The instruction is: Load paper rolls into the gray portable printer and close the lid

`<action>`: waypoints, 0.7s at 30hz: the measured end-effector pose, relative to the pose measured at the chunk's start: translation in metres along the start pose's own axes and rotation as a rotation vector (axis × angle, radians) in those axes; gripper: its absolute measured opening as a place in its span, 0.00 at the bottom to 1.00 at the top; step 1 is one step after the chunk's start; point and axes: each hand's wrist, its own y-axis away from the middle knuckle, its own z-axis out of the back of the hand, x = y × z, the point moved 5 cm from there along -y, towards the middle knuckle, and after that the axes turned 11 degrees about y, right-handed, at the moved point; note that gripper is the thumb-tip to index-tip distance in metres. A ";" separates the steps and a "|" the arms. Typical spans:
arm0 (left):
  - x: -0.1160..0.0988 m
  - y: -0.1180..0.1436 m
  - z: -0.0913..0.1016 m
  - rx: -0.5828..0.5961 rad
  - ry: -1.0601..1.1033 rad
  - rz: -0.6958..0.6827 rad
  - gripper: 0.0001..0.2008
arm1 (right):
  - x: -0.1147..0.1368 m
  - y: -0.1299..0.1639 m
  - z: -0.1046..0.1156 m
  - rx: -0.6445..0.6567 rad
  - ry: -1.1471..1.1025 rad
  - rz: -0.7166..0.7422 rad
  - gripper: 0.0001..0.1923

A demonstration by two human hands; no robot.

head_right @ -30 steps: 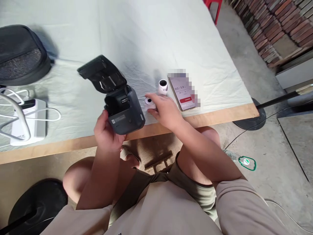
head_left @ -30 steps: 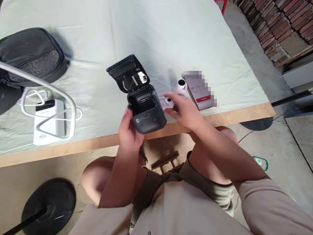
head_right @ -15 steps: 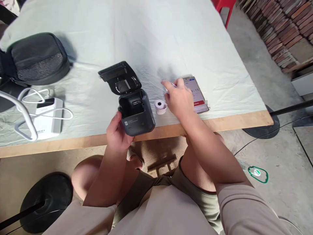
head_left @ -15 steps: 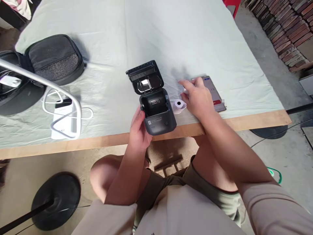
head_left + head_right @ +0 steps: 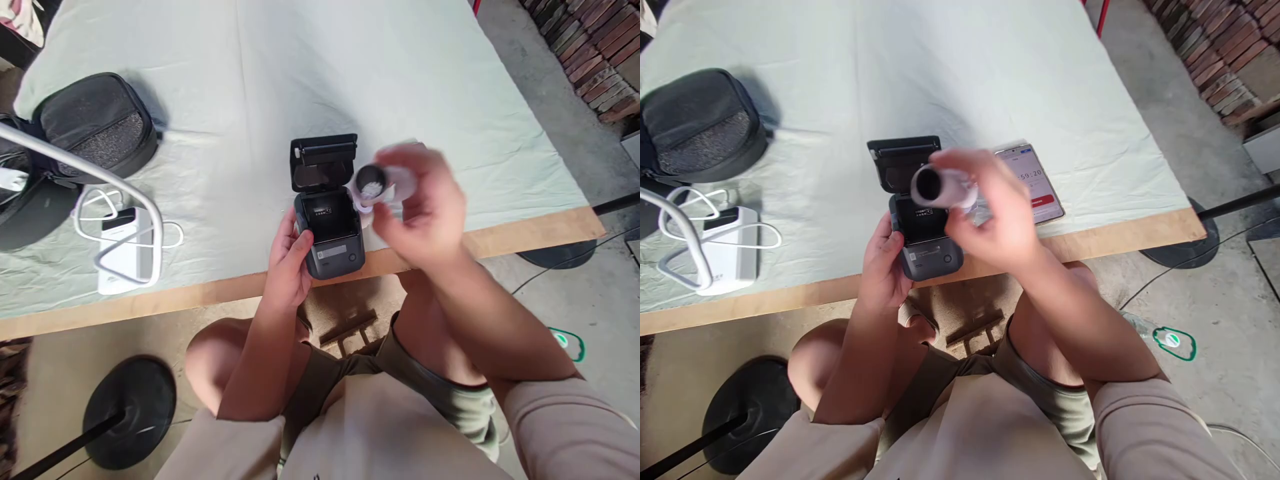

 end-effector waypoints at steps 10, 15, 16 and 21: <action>0.002 0.001 0.001 -0.024 -0.040 -0.023 0.22 | 0.006 0.010 -0.027 0.125 0.284 0.204 0.24; 0.002 0.001 -0.002 -0.010 -0.009 -0.006 0.22 | 0.008 0.009 -0.027 0.105 0.305 0.193 0.20; 0.002 0.000 -0.002 -0.011 -0.003 -0.001 0.22 | 0.007 0.009 -0.029 0.129 0.299 0.192 0.18; 0.002 -0.002 0.002 -0.043 0.038 0.024 0.23 | 0.012 0.013 -0.028 0.055 0.233 0.248 0.09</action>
